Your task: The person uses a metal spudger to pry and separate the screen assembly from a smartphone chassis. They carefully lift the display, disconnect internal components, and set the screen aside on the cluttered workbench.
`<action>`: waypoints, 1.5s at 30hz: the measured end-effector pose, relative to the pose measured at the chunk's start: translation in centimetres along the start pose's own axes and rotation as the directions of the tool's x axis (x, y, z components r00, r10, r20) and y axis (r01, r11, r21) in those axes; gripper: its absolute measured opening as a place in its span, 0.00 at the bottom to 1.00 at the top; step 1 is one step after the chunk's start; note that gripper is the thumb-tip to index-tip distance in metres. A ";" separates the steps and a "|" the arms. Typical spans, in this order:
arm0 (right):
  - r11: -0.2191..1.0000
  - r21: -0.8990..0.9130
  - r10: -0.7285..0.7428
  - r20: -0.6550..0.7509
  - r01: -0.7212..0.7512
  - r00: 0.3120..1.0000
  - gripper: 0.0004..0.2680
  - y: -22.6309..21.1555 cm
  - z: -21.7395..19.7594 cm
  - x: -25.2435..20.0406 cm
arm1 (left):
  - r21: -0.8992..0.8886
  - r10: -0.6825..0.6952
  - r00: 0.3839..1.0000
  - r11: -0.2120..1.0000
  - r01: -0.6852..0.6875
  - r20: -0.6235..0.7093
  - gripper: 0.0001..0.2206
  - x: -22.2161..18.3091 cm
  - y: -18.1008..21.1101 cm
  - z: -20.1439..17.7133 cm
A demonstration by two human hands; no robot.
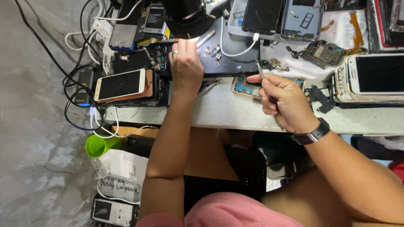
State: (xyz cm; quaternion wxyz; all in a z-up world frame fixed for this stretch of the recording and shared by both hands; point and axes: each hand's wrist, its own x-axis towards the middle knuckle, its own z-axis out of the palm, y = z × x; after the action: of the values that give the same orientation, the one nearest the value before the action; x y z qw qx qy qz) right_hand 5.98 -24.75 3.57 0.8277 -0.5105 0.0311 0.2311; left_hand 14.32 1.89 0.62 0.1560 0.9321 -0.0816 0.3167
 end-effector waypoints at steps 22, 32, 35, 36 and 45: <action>0.269 -0.900 -0.070 0.337 0.343 0.939 0.08 1.2 2.1 -2.3 | -0.123 0.382 0.924 0.917 -0.379 0.002 0.08 -11.1 3.3 -11.2; -0.379 -0.882 -0.388 0.428 0.282 0.816 0.14 -2.9 -3.0 -3.2 | -0.923 -0.253 0.959 0.325 0.205 0.124 0.08 -10.9 5.1 -7.9; -0.450 -0.861 -0.392 0.428 0.236 0.814 0.14 -2.0 -2.9 -3.4 | -0.758 -0.026 0.998 0.652 -0.032 -0.064 0.09 -9.9 6.0 -6.6; -0.471 -0.845 -0.399 0.459 0.251 0.794 0.13 -1.8 -2.7 -3.3 | -0.764 -0.021 0.998 0.645 -0.027 -0.053 0.09 -9.5 6.2 -6.3; -0.544 -0.788 -0.471 0.571 0.288 0.673 0.09 -1.9 -2.9 -3.6 | -0.629 0.191 0.977 0.749 -0.210 -0.099 0.09 -7.4 8.3 -4.7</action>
State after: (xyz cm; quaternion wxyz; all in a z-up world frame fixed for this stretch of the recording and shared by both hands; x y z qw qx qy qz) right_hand 4.04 -29.18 4.83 0.0837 -0.9152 -0.3218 -0.2275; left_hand 3.73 -3.88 1.58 0.4281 0.8054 -0.2810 0.2986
